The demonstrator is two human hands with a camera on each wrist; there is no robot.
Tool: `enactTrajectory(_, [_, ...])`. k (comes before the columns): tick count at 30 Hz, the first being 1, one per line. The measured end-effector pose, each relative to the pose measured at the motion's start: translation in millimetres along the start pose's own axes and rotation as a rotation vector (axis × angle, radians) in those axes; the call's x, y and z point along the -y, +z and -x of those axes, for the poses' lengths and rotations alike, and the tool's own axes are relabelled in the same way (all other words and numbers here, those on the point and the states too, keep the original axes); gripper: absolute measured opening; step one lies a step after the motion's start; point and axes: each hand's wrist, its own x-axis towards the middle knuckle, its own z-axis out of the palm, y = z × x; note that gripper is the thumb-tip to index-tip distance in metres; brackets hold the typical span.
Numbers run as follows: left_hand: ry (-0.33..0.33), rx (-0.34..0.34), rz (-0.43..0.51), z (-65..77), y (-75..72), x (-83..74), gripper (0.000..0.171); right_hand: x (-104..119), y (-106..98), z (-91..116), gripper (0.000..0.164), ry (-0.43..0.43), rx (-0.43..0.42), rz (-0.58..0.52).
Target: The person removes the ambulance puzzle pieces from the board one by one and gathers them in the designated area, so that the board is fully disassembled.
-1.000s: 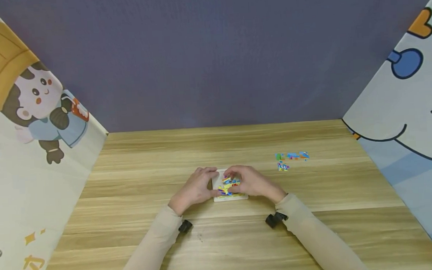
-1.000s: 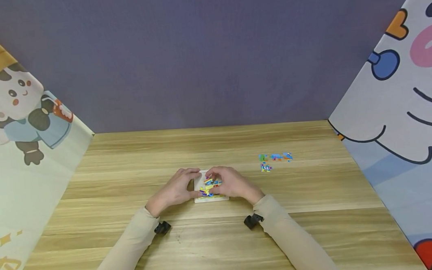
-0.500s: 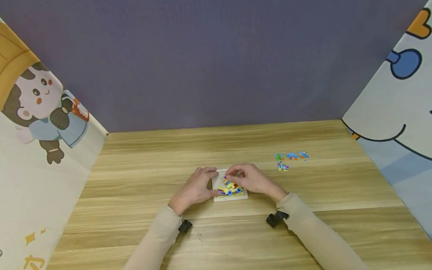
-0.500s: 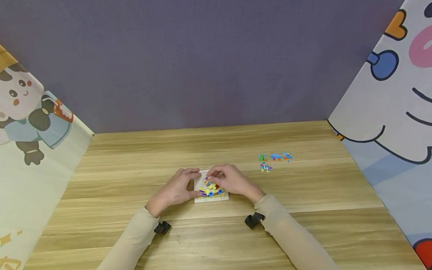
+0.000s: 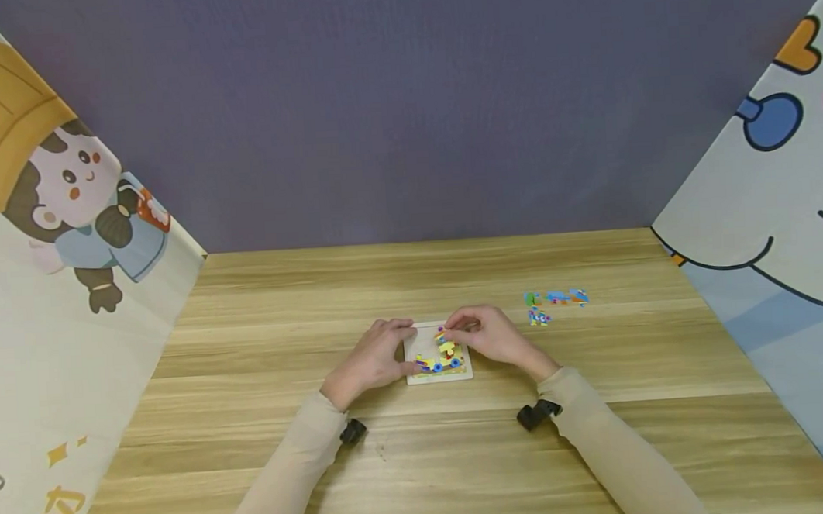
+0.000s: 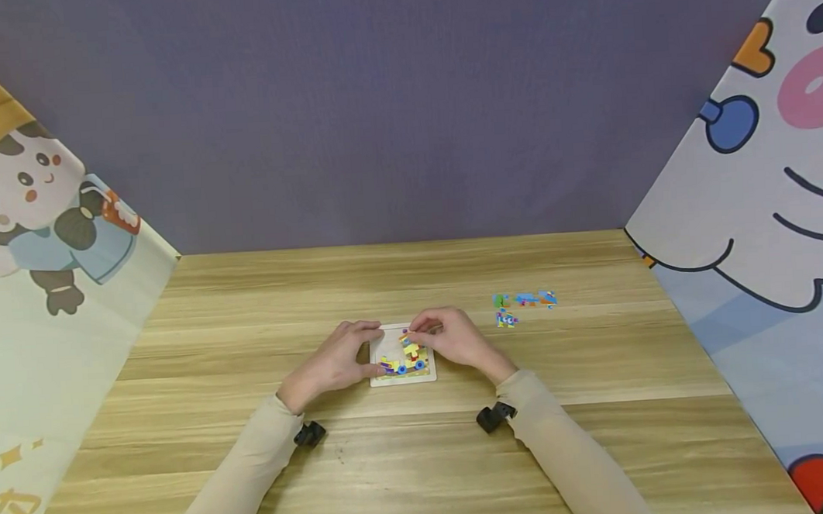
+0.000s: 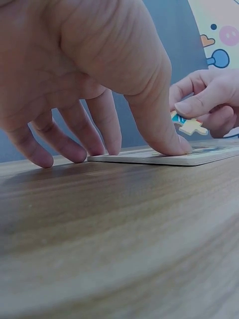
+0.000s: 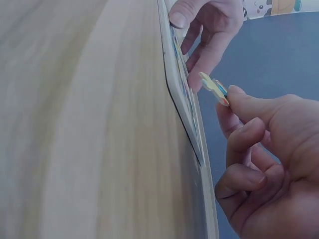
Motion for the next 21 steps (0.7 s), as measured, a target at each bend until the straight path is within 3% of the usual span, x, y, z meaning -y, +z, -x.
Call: enactTrajectory(21, [-0.009,0.006,0.008,1.9,-0.4,0.9,0.072,-19.8,-25.9,17.7,0.015,0.025,-0.069,0.013])
